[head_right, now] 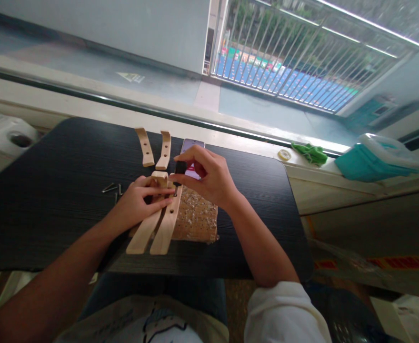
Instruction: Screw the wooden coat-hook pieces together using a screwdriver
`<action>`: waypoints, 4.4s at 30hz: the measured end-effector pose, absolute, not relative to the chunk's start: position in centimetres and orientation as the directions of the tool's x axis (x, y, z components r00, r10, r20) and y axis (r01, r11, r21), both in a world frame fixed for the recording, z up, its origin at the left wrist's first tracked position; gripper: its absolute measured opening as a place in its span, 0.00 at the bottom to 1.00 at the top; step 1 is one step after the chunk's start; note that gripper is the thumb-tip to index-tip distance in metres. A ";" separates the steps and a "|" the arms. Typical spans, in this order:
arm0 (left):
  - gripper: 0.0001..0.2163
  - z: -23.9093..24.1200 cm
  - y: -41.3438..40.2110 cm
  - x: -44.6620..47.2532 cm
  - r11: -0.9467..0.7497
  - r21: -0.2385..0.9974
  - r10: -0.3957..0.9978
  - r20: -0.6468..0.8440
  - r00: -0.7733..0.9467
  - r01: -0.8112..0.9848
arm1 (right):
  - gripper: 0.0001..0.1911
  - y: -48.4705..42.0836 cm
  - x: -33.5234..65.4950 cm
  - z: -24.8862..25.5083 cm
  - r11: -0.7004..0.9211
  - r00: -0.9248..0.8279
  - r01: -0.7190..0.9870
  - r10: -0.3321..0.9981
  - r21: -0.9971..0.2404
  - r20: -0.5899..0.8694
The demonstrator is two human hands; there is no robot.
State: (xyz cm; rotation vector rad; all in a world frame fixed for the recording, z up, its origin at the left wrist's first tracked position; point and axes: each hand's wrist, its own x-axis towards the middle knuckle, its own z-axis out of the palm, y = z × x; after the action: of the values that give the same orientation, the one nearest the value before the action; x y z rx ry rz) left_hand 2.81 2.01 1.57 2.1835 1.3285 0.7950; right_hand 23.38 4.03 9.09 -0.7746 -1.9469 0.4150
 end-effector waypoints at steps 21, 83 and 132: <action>0.11 1.5 2.0 2.8 -0.436 0.642 0.897 0.253 0.363 0.630 | 0.14 3.9 23.0 8.4 0.776 -0.311 0.397 0.617 -0.490 0.723; 0.10 1.8 2.0 2.9 -0.412 0.643 0.907 0.221 0.359 0.645 | 0.14 3.9 24.5 10.0 0.746 -0.514 0.383 0.662 -0.546 0.545; 0.11 1.8 1.9 2.9 -0.421 0.647 0.903 0.234 0.360 0.636 | 0.15 4.0 22.8 7.8 0.810 -0.377 0.317 0.585 -0.494 0.718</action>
State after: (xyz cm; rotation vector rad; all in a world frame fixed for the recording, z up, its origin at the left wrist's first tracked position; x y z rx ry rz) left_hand 2.89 1.90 1.81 2.1772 1.3370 0.7962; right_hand 22.78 4.01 7.77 -0.6707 -1.9910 0.3362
